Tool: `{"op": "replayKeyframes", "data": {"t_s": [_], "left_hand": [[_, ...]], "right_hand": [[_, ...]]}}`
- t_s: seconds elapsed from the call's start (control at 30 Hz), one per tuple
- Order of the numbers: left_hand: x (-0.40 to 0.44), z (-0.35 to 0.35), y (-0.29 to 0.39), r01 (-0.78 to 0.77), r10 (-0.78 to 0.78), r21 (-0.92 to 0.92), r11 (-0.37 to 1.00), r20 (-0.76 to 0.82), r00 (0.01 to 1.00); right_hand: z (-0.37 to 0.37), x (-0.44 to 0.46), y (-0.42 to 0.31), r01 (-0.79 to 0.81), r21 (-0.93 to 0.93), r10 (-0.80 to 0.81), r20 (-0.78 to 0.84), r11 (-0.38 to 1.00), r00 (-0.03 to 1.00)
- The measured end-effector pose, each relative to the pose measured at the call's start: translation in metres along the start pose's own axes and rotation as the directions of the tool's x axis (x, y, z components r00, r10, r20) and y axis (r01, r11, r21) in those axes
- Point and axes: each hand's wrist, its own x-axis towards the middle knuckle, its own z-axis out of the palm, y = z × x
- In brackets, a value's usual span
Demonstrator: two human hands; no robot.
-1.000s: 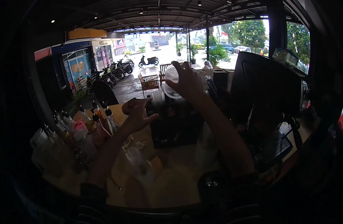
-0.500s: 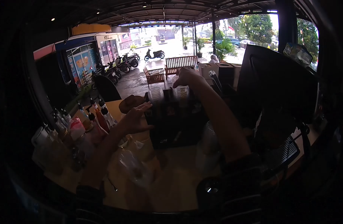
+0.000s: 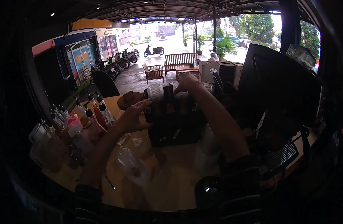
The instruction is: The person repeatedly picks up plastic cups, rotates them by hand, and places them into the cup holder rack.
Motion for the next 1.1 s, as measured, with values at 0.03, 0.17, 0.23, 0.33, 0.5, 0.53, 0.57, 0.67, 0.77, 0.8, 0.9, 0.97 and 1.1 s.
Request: {"op": "replayKeyframes", "data": {"t_s": [0.03,0.17,0.23,0.33,0.5,0.53,0.57,0.67,0.77,0.8,0.9,0.97,1.1], "left_hand": [[0.0,0.0,0.0,0.0,0.0,-0.001,1.0,0.001,1.0],[-0.001,0.001,-0.003,0.009,-0.009,0.004,1.0,0.023,1.0],[-0.001,-0.003,-0.004,0.015,-0.015,-0.001,1.0,0.041,0.999],[-0.01,-0.011,0.008,0.01,-0.024,-0.112,0.994,-0.122,0.992],[-0.061,-0.035,0.041,0.039,-0.085,-0.246,0.969,-0.179,0.98],[-0.076,-0.034,0.043,0.048,-0.12,-0.311,0.949,-0.216,0.969],[-0.092,-0.032,0.044,0.053,-0.157,-0.374,0.926,-0.253,0.954],[-0.148,-0.016,0.042,0.105,-0.277,-0.572,0.813,-0.222,0.935],[-0.202,0.012,0.026,0.174,-0.319,-0.69,0.703,-0.087,0.944],[-0.215,0.018,0.027,0.201,-0.291,-0.697,0.688,-0.011,0.957],[-0.232,0.038,0.03,0.301,-0.259,-0.66,0.688,0.164,0.952],[-0.234,0.054,0.033,0.217,-0.193,-0.645,0.732,0.109,0.975],[-0.227,0.067,0.047,0.391,-0.401,-0.719,0.575,0.169,0.9]], "right_hand": [[0.002,-0.001,0.002,0.033,-0.033,-0.034,-0.036,0.999,0.999],[0.006,-0.005,0.002,0.083,-0.058,-0.085,-0.044,0.995,0.995],[-0.003,-0.017,-0.007,-0.027,-0.017,0.027,0.018,1.0,0.999],[-0.011,-0.034,-0.024,-0.062,-0.066,0.051,-0.16,0.996,0.986],[-0.008,-0.1,-0.098,0.148,-0.022,-0.147,-0.335,0.989,0.931],[0.001,-0.116,-0.113,0.213,0.083,-0.177,-0.315,0.974,0.933],[0.018,-0.13,-0.125,0.306,0.165,-0.239,-0.334,0.938,0.912],[0.066,-0.176,-0.156,0.345,0.421,-0.314,-0.144,0.839,0.938],[0.123,-0.21,-0.181,0.289,0.667,-0.308,-0.092,0.686,0.947],[0.139,-0.215,-0.188,0.281,0.672,-0.306,-0.085,0.685,0.948],[0.174,-0.226,-0.208,0.303,0.703,-0.25,-0.18,0.643,0.951],[0.186,-0.228,-0.218,0.271,0.566,-0.107,-0.305,0.779,0.946],[0.182,-0.231,-0.231,0.15,0.776,-0.014,-0.179,0.613,0.984]]}}
